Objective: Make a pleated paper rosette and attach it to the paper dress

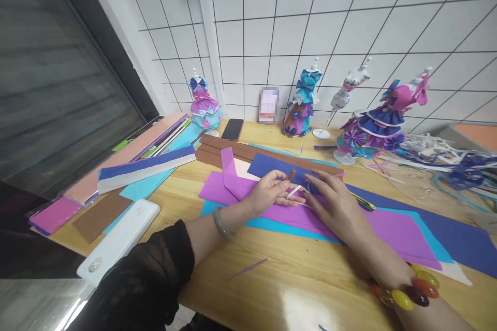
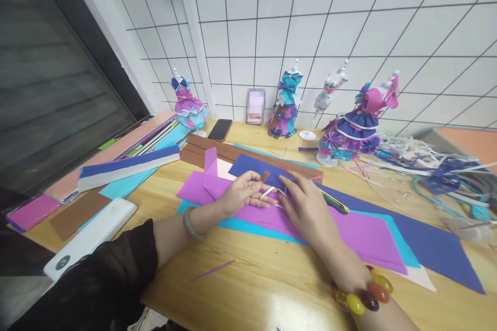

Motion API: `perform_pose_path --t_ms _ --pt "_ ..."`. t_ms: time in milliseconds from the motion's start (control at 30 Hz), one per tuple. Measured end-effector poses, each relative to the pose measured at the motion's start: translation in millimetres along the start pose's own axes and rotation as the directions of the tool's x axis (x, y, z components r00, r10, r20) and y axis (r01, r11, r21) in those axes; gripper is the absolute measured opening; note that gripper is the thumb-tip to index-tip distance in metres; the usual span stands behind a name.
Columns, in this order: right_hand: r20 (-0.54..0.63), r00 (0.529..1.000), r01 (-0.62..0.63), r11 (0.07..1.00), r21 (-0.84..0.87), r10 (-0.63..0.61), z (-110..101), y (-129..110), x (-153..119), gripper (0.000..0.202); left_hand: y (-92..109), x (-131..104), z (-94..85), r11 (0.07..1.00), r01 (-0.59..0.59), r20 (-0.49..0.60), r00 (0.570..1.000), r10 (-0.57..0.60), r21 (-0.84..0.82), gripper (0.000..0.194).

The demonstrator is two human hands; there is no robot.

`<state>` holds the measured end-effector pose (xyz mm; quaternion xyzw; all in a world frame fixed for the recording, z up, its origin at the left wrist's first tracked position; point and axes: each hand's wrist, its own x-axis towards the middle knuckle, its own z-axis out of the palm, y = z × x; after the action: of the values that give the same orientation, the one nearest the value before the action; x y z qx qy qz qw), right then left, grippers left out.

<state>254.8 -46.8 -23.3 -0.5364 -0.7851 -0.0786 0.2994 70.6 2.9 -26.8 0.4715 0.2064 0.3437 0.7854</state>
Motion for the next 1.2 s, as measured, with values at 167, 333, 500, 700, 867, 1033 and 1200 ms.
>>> perform_pose_path --t_ms 167,333,500,700,867,1033,1200 --pt "-0.009 0.991 0.133 0.99 0.05 -0.133 -9.9 -12.0 2.3 0.024 -2.8 1.7 -0.9 1.0 0.01 -0.008 1.0 -0.01 0.029 0.034" --pt "0.044 0.976 0.212 0.977 -0.009 -0.212 -8.9 -11.7 2.2 0.021 -3.6 -0.1 2.2 0.998 0.023 0.021 0.999 -0.024 0.052 0.035" --pt "0.086 0.965 0.251 0.967 -0.036 -0.247 -9.2 -10.6 2.4 0.02 -2.5 -2.7 5.1 0.994 0.046 0.081 0.995 -0.054 0.096 0.033" --pt "0.102 0.954 0.282 0.959 0.015 -0.283 -10.7 -12.0 3.2 0.023 -3.4 -1.4 2.1 0.995 0.084 0.103 0.991 -0.089 0.049 0.033" --pt "0.06 0.961 0.265 0.962 0.068 -0.269 -7.3 -8.8 1.8 0.017 -4.2 -1.6 3.8 0.992 0.109 0.118 0.986 -0.115 0.057 0.033" --pt "-0.059 0.985 0.169 0.977 0.126 -0.163 -4.9 -4.3 0.4 0.011 -3.8 -1.6 3.2 0.991 0.098 0.116 0.987 -0.109 0.093 0.033" --pt "-0.121 0.99 0.094 0.987 0.132 -0.078 -3.1 -0.5 -0.9 0.012 -7.0 -0.9 1.7 0.993 0.001 0.116 0.993 -0.016 0.122 0.032"
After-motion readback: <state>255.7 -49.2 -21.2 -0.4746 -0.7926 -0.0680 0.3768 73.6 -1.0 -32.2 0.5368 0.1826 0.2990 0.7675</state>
